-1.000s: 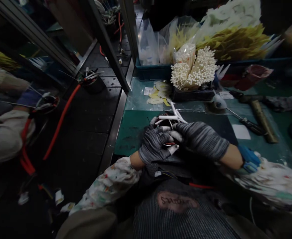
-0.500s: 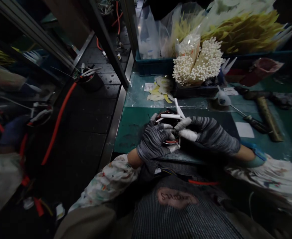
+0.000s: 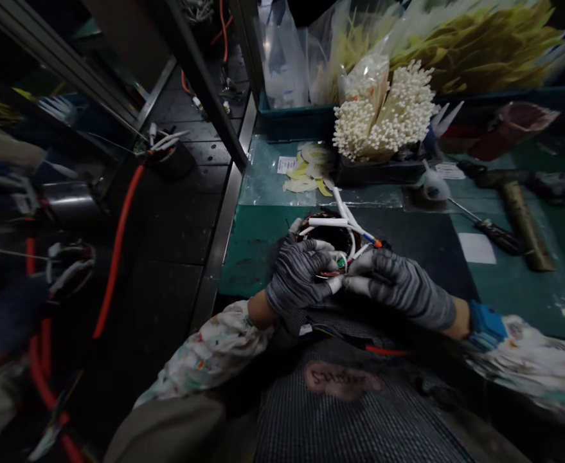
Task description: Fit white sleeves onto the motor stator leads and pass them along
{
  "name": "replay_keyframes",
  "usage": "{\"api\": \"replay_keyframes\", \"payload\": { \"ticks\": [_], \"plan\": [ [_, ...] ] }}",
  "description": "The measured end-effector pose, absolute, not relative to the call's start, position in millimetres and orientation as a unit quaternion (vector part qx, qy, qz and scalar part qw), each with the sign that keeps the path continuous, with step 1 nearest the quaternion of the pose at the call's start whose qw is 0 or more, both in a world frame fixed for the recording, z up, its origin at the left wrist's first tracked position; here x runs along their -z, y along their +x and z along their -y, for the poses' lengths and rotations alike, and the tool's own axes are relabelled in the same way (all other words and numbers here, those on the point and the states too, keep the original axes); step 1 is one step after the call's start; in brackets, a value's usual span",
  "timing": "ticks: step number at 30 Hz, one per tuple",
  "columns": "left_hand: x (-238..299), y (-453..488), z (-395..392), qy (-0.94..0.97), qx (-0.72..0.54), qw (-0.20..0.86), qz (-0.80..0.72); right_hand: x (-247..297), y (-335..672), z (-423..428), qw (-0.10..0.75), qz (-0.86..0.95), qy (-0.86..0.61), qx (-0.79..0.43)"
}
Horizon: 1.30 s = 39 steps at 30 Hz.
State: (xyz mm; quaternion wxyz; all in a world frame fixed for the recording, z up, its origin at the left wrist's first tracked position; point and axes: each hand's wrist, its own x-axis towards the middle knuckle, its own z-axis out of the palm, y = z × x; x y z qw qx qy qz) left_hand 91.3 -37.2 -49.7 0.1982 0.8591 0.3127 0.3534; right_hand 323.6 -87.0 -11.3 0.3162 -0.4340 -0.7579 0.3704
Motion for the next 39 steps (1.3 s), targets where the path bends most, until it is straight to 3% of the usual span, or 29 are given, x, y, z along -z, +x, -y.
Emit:
{"api": "replay_keyframes", "payload": {
  "ticks": [3, 5, 8, 12, 15, 21, 24, 30, 35, 39],
  "plan": [
    [47, 93, 39, 0.857, -0.355, 0.206, -0.313, -3, 312, 84, 0.285, 0.793, -0.361, -0.399],
    [46, 93, 37, 0.861, -0.353, 0.200, -0.306, -5, 298, 74, 0.285, 0.783, -0.389, -0.392],
    [45, 92, 33, 0.870, -0.339, 0.175, -0.311, 3, 279, 48, 0.318, 0.763, -0.487, -0.283],
    [45, 82, 26, 0.902, -0.324, 0.147, -0.247, 10, 283, 24, 0.374, 0.769, -0.507, -0.106],
    [43, 67, 22, 0.932, -0.282, 0.052, -0.223, 9, 301, 27, 0.415, 0.739, -0.527, -0.057],
    [13, 48, 9, 0.967, -0.202, -0.059, -0.145, 19, 316, 20, 0.166, 0.802, -0.553, -0.155],
    [-6, 46, 4, 0.979, -0.154, -0.099, -0.093, 21, 320, -12, 0.135, 0.852, -0.472, -0.184],
    [4, 36, 13, 0.960, -0.183, -0.173, -0.122, 17, 324, -44, 0.198, 0.874, -0.334, -0.292],
    [27, 34, 13, 0.952, -0.228, -0.138, -0.152, 10, 344, -43, 0.344, 0.764, -0.545, -0.038],
    [42, 39, -5, 0.955, -0.257, -0.090, -0.120, 15, 352, -61, 0.346, 0.713, -0.608, 0.044]
  ]
}}
